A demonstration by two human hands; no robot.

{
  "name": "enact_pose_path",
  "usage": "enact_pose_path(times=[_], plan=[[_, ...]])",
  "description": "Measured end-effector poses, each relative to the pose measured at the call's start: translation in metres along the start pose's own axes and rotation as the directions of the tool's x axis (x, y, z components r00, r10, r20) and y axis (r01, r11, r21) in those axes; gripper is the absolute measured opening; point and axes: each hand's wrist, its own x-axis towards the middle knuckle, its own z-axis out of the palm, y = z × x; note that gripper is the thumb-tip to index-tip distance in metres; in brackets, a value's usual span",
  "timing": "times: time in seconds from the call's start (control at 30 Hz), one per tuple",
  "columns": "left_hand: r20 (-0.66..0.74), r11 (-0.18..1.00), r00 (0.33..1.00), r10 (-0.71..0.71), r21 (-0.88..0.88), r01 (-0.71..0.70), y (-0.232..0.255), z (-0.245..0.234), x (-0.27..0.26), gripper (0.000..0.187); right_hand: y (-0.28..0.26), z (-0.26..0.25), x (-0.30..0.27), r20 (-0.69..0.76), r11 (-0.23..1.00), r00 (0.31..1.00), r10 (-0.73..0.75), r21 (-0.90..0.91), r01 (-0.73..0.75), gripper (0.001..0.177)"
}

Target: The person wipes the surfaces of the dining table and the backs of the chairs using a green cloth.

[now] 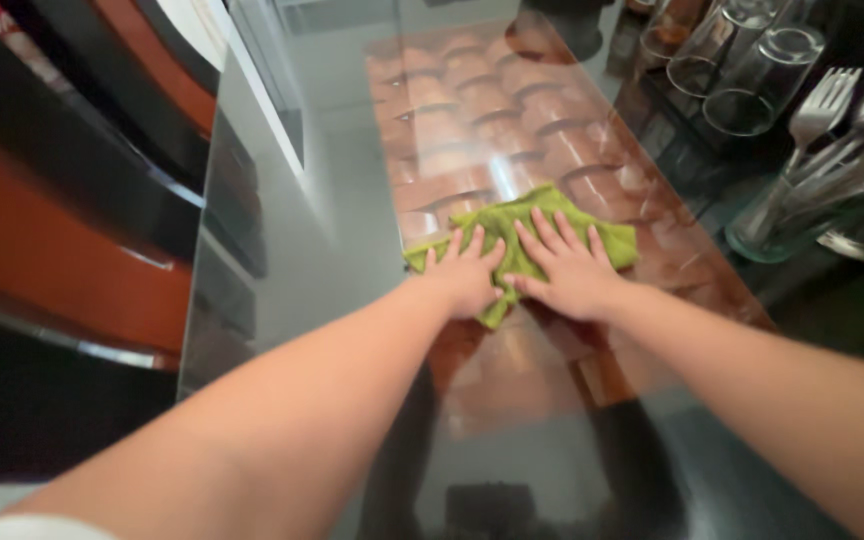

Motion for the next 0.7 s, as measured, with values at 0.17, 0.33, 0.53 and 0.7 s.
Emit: enact_pose_path(times=[0.17,0.33,0.53,0.7], plan=[[0.026,0.999,0.999,-0.045,-0.018,0.045,-0.014,-0.018,0.036,0.082,0.015,-0.005,0.047,0.046,0.999,0.998,0.040,0.022,-0.041,0.093],[0.043,0.996,0.995,-0.086,-0.023,0.087,-0.009,-0.022,0.016,0.080,0.009,-0.004,0.049,0.065,0.999,0.996,0.053,-0.009,-0.052,0.093],[0.106,0.994,0.989,-0.104,-0.009,0.106,-0.005,-0.007,-0.066,0.081,-0.043,0.010,-0.015,0.045,0.998,0.999,-0.009,-0.065,0.012,0.092],[0.079,0.995,0.993,-0.093,-0.038,0.096,-0.009,0.027,-0.165,0.081,-0.107,0.012,-0.084,0.071,0.996,0.996,-0.050,-0.071,0.055,0.091]])
